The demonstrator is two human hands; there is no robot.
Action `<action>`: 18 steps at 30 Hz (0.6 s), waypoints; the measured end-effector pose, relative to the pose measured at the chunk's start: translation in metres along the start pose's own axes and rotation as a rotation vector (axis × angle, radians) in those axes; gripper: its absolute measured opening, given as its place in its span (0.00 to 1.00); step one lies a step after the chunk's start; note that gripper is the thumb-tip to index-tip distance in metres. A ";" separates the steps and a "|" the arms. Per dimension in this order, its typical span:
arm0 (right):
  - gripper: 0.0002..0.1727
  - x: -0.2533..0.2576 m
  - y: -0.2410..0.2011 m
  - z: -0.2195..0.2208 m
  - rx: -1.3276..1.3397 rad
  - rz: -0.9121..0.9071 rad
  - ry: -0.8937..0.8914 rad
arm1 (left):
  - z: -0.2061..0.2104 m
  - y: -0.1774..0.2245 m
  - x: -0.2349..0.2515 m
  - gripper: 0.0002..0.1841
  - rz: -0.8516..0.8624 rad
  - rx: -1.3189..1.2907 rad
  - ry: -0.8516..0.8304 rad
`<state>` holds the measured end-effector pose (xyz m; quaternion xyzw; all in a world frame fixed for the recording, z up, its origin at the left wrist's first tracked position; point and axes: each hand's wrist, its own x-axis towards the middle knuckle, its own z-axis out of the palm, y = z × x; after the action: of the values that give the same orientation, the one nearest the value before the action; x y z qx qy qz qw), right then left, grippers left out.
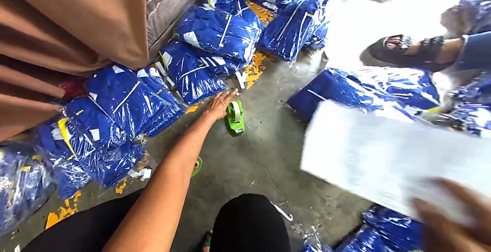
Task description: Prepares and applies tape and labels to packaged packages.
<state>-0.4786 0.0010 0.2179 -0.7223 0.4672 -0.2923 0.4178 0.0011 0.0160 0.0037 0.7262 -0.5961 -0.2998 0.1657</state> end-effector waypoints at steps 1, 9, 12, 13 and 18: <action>0.24 0.004 0.011 0.045 0.080 -0.031 -0.046 | -0.002 -0.003 -0.021 0.50 -0.069 -0.064 0.065; 0.23 -0.037 0.091 0.270 0.457 0.170 -0.351 | 0.003 -0.062 -0.177 0.23 -0.547 -0.331 0.328; 0.25 -0.055 0.105 0.327 0.464 0.199 -0.386 | -0.006 -0.057 -0.222 0.20 -0.580 -0.244 0.395; 0.25 -0.061 0.108 0.340 0.448 0.201 -0.390 | -0.002 -0.057 -0.233 0.19 -0.559 -0.192 0.383; 0.31 -0.074 0.113 0.369 0.343 0.280 -0.313 | 0.049 -0.052 -0.252 0.23 -0.355 -0.041 -0.040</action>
<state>-0.2566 0.1667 -0.0609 -0.6055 0.4359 -0.1912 0.6377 -0.0181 0.2770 -0.0050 0.8106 -0.4553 -0.3505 0.1129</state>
